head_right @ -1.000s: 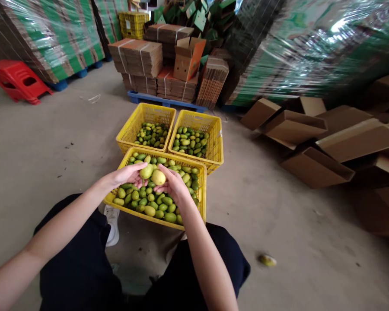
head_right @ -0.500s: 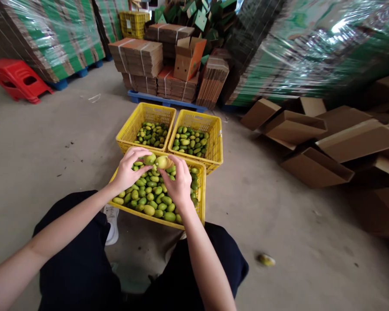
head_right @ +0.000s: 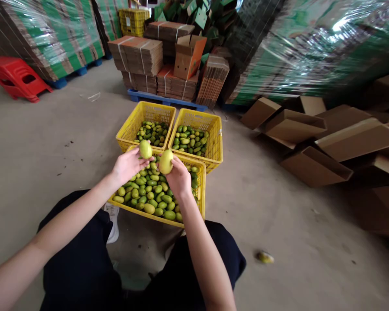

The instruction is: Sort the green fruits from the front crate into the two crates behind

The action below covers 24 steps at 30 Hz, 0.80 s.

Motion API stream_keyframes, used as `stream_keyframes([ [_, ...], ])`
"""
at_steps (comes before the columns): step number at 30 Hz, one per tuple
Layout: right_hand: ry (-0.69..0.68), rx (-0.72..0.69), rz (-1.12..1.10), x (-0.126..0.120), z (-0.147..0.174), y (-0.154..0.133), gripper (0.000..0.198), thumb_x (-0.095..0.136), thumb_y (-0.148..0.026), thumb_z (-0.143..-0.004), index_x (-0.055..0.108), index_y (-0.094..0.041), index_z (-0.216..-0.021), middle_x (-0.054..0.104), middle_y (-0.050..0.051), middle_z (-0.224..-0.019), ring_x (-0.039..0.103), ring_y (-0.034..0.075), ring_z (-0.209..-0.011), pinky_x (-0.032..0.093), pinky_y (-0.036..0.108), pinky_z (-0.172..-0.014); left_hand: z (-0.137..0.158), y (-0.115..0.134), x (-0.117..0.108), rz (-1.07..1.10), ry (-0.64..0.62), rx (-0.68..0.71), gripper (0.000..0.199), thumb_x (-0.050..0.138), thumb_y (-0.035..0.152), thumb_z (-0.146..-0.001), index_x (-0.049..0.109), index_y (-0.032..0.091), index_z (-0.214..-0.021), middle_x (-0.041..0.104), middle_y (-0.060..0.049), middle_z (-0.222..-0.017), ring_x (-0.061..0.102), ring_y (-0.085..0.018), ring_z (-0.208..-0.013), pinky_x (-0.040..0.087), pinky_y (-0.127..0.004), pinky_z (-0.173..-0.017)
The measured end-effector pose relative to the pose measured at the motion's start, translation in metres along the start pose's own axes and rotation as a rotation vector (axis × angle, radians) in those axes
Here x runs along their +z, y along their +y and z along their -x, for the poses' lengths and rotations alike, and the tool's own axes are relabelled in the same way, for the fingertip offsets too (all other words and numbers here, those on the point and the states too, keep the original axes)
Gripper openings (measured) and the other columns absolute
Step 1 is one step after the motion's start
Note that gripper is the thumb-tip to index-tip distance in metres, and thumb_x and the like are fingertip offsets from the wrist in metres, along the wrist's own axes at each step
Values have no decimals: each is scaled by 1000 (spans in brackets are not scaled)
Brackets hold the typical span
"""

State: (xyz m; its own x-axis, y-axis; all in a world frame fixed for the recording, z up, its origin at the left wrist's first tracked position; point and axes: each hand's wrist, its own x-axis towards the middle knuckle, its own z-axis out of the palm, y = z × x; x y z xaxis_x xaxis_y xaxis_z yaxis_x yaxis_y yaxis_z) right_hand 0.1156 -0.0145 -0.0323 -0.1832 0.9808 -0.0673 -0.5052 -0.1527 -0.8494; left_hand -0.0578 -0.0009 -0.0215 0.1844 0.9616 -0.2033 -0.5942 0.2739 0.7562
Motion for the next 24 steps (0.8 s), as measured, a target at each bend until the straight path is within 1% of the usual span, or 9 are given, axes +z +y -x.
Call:
stream_keyframes([
  [3,4,78,-142,5,-1,-2,33,72,-42,-70,66,-21,-95,69,1,-85,64,16,-70,52,28,-56,0,5,11,177,-32,-104,31,53,31,-89,66,15,-111,70,-6,-85,63,-12,-63,49,-22,-55],
  [6,79,22,-165,10,0,0,27,79,-37,-66,61,-22,-80,61,-5,-71,48,6,-47,35,20,-38,2,3,19,188,-56,-111,20,59,34,-86,64,15,-92,64,0,-71,48,-6,-42,35,-17,-40],
  [8,112,-8,-161,12,-1,1,28,78,-38,-68,57,-21,-71,58,-5,-65,41,4,-40,27,19,-34,1,0,20,149,-38,-129,17,65,31,-82,60,15,-80,59,4,-64,36,-1,-34,24,-15,-35],
  [10,120,6,-181,13,-2,0,27,74,-40,-71,57,-20,-69,57,-4,-62,42,5,-41,28,20,-34,0,-2,20,102,-11,-178,22,66,32,-81,58,14,-73,56,5,-59,33,0,-33,21,-14,-33],
  [14,194,66,-241,12,-6,-3,19,71,-35,-72,63,-19,-77,62,-2,-70,54,9,-53,41,21,-44,-5,-6,20,104,130,-224,29,55,33,-90,59,14,-69,57,1,-60,47,-4,-42,35,-14,-39],
  [16,228,56,-220,11,-8,-3,18,71,-35,-72,64,-19,-79,66,-1,-74,56,10,-57,45,22,-47,-6,-7,21,129,201,-221,29,51,31,-92,61,14,-72,58,0,-61,48,-5,-44,38,-14,-41],
  [19,186,30,-151,10,-10,0,25,68,-42,-75,65,-20,-87,67,0,-75,59,13,-61,47,26,-51,-7,-8,20,170,206,-262,32,48,35,-96,65,13,-79,56,0,-59,49,-6,-46,41,-14,-43],
  [22,139,63,-55,10,-11,5,33,67,-44,-74,63,-22,-99,66,-2,-70,61,17,-61,47,28,-49,-6,-8,16,239,223,-286,40,37,34,-101,66,12,-85,60,-3,-63,56,-8,-52,49,-16,-50],
  [24,109,112,-27,12,-10,8,34,68,-46,-73,62,-23,-97,65,-3,-67,59,16,-56,44,27,-44,-5,-7,13,273,236,-285,47,30,37,-102,64,11,-83,60,-5,-63,58,-10,-53,50,-19,-51],
])
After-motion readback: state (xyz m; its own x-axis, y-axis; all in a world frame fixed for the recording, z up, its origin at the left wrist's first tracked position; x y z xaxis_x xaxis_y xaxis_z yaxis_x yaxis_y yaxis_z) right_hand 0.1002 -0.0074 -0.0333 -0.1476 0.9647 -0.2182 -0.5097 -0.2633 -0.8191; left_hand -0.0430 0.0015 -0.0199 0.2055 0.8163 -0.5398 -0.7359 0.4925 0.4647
